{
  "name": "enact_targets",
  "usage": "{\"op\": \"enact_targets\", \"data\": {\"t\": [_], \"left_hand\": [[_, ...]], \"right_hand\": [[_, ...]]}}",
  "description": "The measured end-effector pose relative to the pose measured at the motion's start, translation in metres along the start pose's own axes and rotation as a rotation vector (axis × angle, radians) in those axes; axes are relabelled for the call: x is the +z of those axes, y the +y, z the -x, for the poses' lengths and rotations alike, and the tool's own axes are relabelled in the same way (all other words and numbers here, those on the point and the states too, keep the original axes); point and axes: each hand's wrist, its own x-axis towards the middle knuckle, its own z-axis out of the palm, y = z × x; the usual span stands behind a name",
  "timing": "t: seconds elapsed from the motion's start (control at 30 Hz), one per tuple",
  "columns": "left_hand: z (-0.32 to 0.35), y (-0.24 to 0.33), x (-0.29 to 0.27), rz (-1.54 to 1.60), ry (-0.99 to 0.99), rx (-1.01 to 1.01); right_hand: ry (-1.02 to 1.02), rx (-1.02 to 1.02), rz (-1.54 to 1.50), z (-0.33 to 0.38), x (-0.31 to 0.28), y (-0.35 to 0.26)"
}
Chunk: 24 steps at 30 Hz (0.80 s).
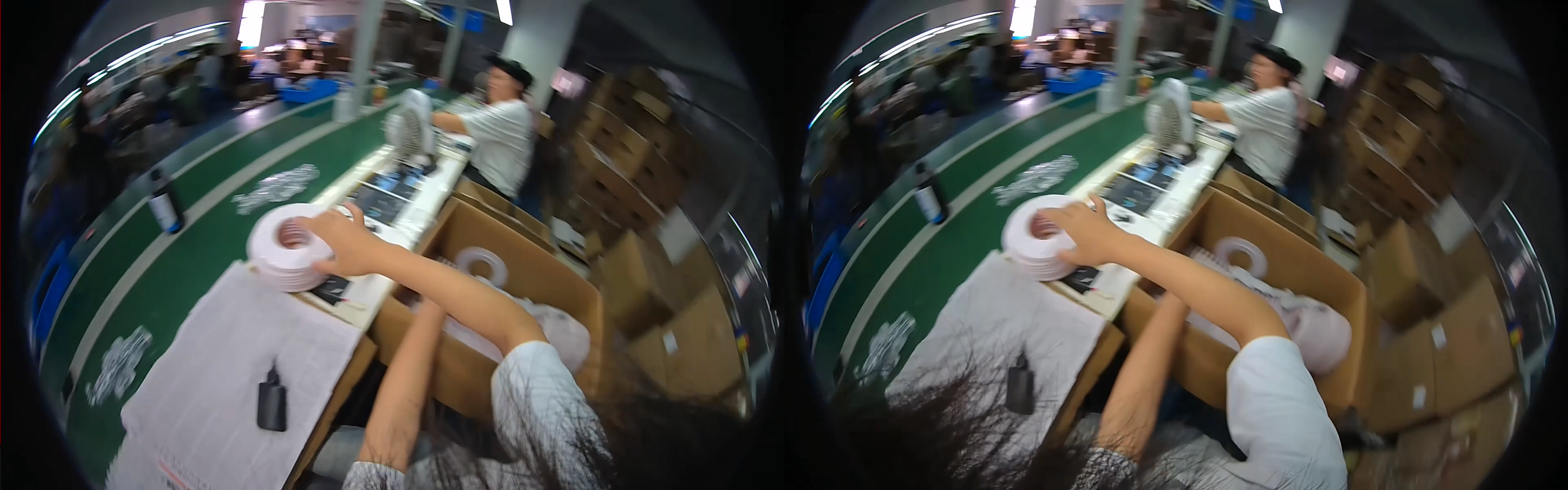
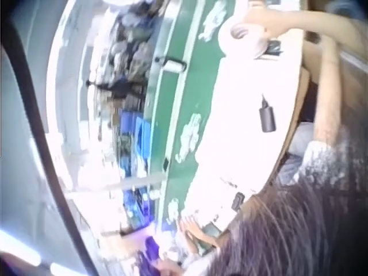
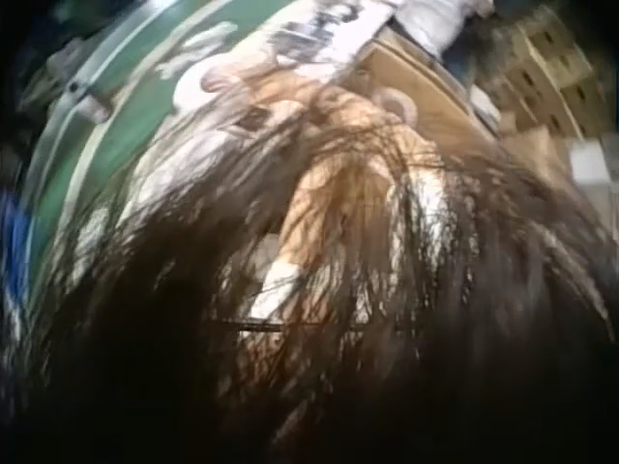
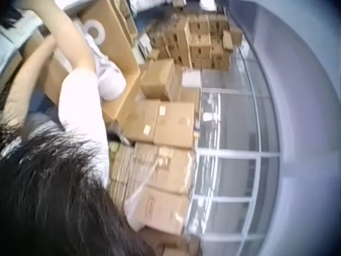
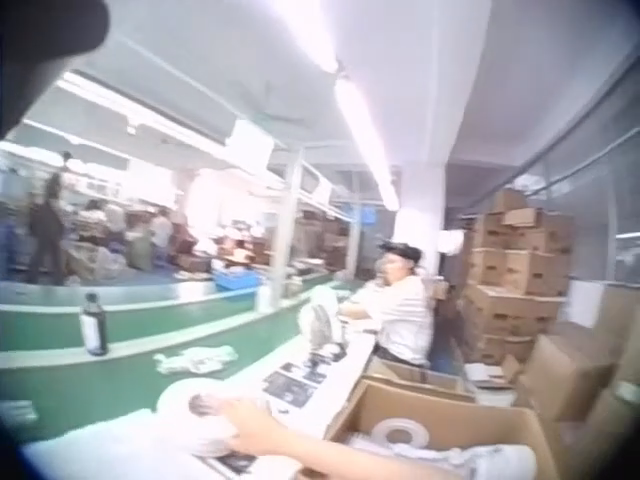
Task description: Sorting and stacking circular white plastic components from a cardboard box onto a workbench in an assembly line.
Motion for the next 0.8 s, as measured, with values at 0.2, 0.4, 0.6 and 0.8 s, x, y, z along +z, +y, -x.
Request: {"op": "enact_targets", "data": {"t": [0.2,0.4,0.6,0.8], "left_hand": [[-0.031,0.079,-0.049,-0.111,-0.995,-0.190],[-0.043,0.106,-0.041,-0.067,-0.983,-0.192],[-0.032,0.092,-0.040,-0.068,-1.065,-0.222],[-0.029,0.094,-0.041,-0.065,-1.040,-0.227]], "right_hand": [[0.566,0.318,0.320,0.179,-0.108,0.054],[0.304,1.214,0.494,0.451,-0.150,0.074],[-0.048,1.198,0.491,0.445,-0.117,0.026],[-0.711,0.723,0.433,0.416,-0.130,0.050]]}}
